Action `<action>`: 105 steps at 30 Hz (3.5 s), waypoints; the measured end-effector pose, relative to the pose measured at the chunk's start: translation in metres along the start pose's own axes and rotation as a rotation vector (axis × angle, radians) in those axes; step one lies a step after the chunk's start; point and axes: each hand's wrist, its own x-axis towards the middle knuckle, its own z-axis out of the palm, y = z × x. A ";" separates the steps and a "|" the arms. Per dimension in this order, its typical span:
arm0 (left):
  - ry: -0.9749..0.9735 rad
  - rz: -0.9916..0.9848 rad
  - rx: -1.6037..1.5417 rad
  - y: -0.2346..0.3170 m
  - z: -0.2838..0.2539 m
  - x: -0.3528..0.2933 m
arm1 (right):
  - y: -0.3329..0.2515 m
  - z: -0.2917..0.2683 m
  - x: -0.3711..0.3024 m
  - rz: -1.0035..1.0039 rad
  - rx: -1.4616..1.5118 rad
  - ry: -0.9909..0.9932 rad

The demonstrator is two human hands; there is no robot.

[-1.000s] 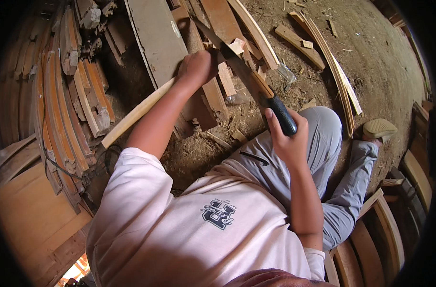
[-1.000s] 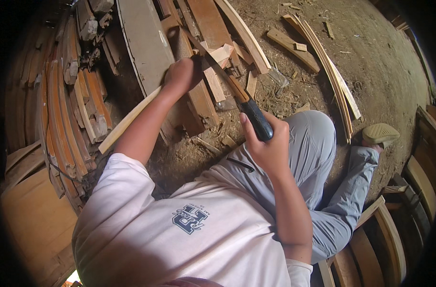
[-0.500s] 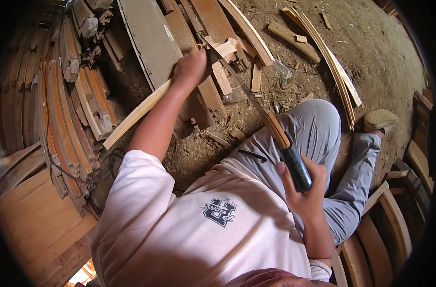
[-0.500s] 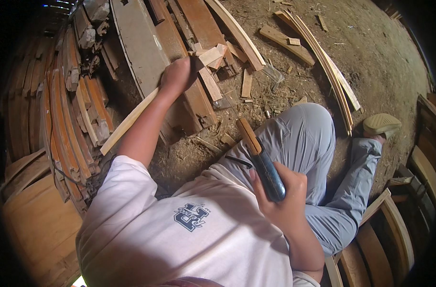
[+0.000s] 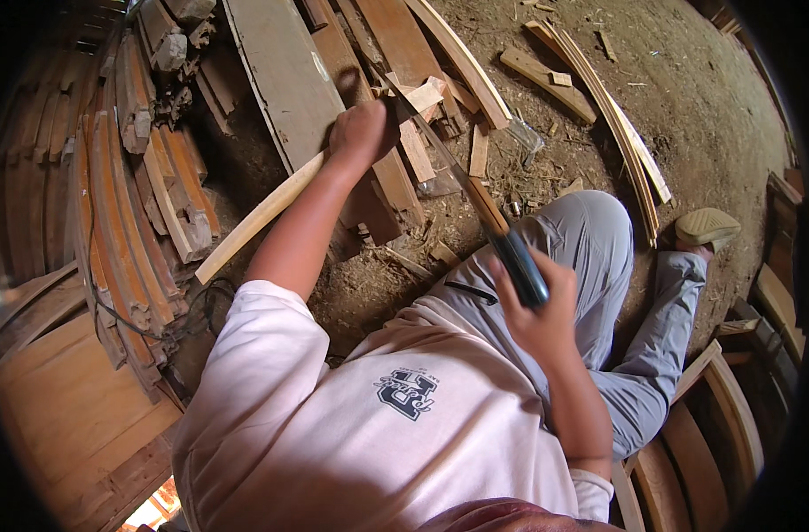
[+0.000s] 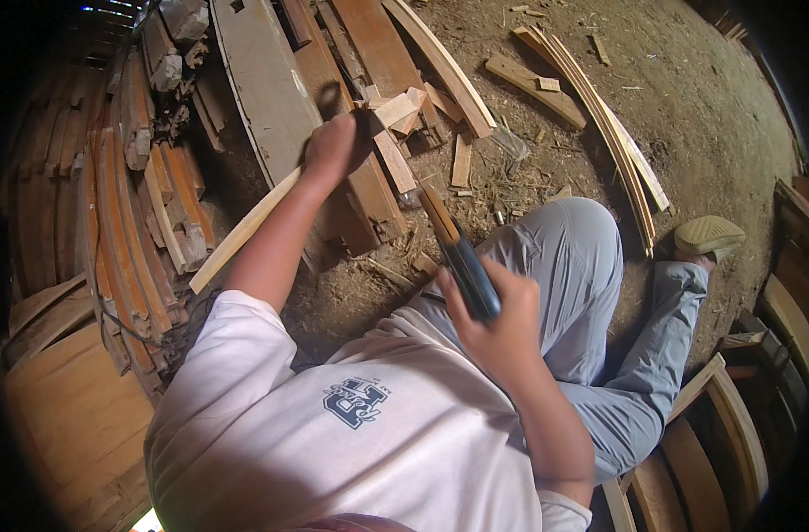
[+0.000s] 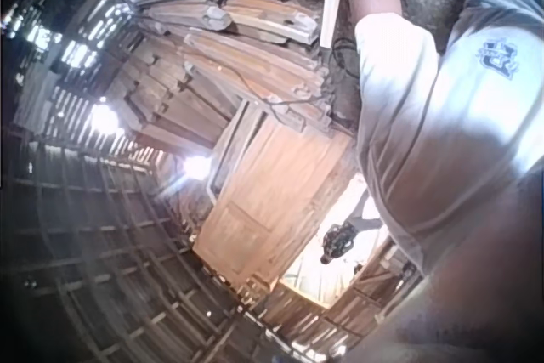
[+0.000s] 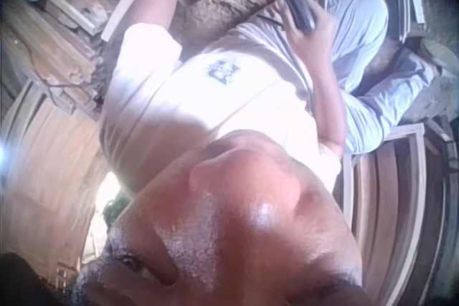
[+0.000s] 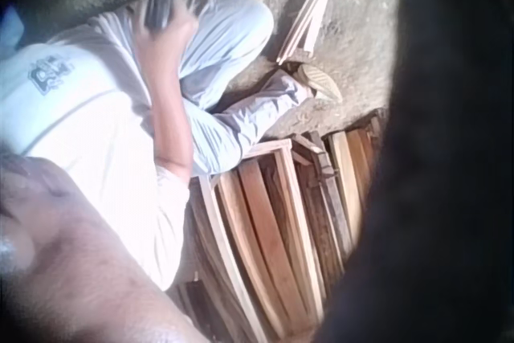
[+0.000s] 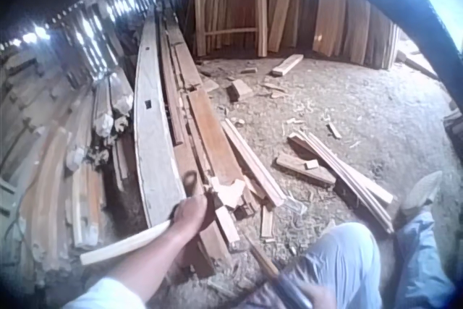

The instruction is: The person sits on the floor of a workshop and uses a hand saw to cut thin wooden strips. They repeatedly pick up strips, position them against a larger piece of wood, and saw them into smaller segments.

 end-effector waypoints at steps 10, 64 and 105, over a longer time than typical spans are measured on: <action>0.032 0.009 -0.031 -0.006 0.010 0.004 | 0.023 0.026 0.019 -0.115 0.046 0.063; 0.061 -0.073 -0.048 0.009 -0.003 0.002 | 0.003 0.022 0.040 -0.046 0.048 0.027; 0.081 -0.045 -0.009 0.017 -0.001 -0.001 | 0.051 0.006 0.000 0.014 0.138 0.103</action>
